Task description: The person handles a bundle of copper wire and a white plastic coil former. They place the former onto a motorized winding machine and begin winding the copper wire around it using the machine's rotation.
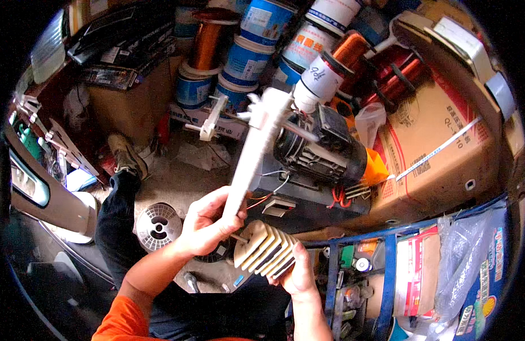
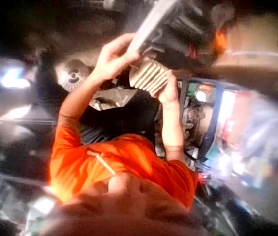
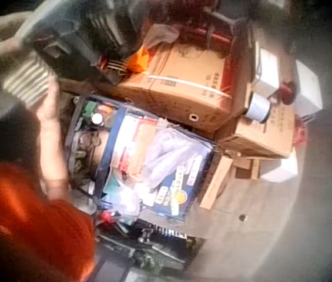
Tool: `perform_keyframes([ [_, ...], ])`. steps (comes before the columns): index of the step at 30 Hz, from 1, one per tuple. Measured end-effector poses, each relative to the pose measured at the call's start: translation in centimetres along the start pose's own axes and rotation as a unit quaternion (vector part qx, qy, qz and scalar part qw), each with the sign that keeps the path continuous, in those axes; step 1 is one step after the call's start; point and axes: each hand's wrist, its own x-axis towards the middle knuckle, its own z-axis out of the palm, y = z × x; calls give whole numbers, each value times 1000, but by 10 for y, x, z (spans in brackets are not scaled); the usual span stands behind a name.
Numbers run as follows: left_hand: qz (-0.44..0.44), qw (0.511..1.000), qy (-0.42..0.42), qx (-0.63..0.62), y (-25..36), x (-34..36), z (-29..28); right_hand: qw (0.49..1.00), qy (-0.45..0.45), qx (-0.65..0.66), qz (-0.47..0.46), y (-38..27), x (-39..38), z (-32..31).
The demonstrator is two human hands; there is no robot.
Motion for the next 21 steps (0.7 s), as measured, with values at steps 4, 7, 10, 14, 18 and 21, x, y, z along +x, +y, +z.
perform_keyframes([
  [4,77,996,-35,42,-14,-3,-12,997,-26,-28,69,-3,3,7],
  [7,40,999,-2,20,-15,-9,-15,991,-48,10,122,-2,3,0],
  [10,65,996,-29,55,-23,-7,-19,992,-8,23,126,-3,4,5],
  [14,65,995,-31,76,-30,-7,-11,967,53,-248,-24,-7,2,9],
  [18,121,992,-42,16,-33,-16,-2,973,-104,68,193,-5,6,-6],
  [21,109,991,-32,72,-39,-19,0,990,39,-126,42,8,1,-4],
])
